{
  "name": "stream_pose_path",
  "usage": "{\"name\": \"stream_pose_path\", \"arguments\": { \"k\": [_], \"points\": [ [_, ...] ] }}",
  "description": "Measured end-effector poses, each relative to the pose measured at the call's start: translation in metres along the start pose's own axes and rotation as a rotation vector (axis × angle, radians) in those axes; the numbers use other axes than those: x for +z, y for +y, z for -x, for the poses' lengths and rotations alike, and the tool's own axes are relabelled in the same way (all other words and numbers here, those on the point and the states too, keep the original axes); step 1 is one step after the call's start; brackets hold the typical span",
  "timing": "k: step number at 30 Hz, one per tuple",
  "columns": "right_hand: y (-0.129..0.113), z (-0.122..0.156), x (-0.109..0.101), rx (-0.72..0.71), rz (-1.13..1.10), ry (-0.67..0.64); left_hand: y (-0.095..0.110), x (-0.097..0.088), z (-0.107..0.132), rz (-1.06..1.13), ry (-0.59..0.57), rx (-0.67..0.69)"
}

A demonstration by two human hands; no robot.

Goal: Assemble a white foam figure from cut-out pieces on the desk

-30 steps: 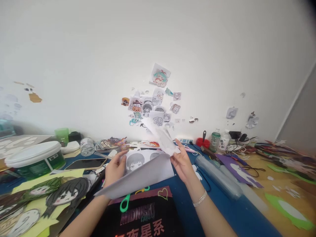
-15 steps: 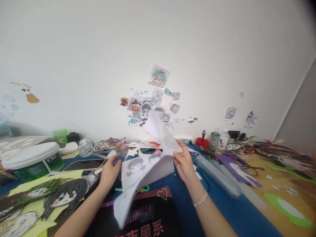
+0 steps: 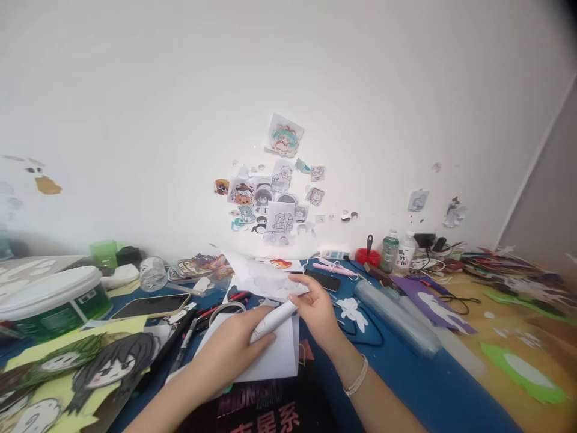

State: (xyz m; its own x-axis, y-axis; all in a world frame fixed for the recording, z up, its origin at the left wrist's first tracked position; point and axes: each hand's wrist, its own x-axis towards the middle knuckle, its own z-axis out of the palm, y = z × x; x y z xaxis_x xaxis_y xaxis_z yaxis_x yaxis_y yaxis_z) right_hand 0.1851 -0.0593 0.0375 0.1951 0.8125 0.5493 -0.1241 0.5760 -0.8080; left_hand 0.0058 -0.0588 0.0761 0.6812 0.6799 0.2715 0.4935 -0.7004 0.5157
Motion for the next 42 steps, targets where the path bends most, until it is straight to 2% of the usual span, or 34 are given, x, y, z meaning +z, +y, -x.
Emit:
{"name": "stream_pose_path", "arguments": {
  "k": [6, 16, 22, 26, 28, 32, 37, 42],
  "points": [
    [-0.003, -0.002, -0.001, 0.082, -0.170, 0.059, -0.014, 0.011, -0.005, -0.192, 0.049, 0.053],
    [-0.004, 0.004, 0.010, 0.061, -0.279, 0.156, -0.012, 0.007, -0.005, -0.227, 0.037, 0.035],
    [-0.013, 0.009, 0.017, 0.102, -0.343, -0.035, -0.015, 0.008, -0.006, -0.226, 0.049, 0.078],
    [-0.018, 0.007, 0.013, 0.194, -0.412, -0.198, -0.015, 0.008, -0.005, -0.269, 0.051, 0.081],
    [-0.018, 0.007, 0.010, 0.203, -0.444, -0.229, -0.015, 0.007, -0.004, -0.245, 0.051, 0.101],
    [-0.013, 0.006, 0.009, 0.171, -0.471, -0.183, -0.013, 0.008, -0.002, -0.218, 0.052, 0.087],
    [-0.009, 0.007, 0.012, 0.108, -0.394, -0.053, -0.008, 0.007, -0.002, -0.241, 0.056, 0.006],
    [-0.010, 0.009, 0.016, 0.105, -0.403, 0.007, -0.003, 0.003, -0.002, -0.182, 0.030, -0.011]
  ]
}}
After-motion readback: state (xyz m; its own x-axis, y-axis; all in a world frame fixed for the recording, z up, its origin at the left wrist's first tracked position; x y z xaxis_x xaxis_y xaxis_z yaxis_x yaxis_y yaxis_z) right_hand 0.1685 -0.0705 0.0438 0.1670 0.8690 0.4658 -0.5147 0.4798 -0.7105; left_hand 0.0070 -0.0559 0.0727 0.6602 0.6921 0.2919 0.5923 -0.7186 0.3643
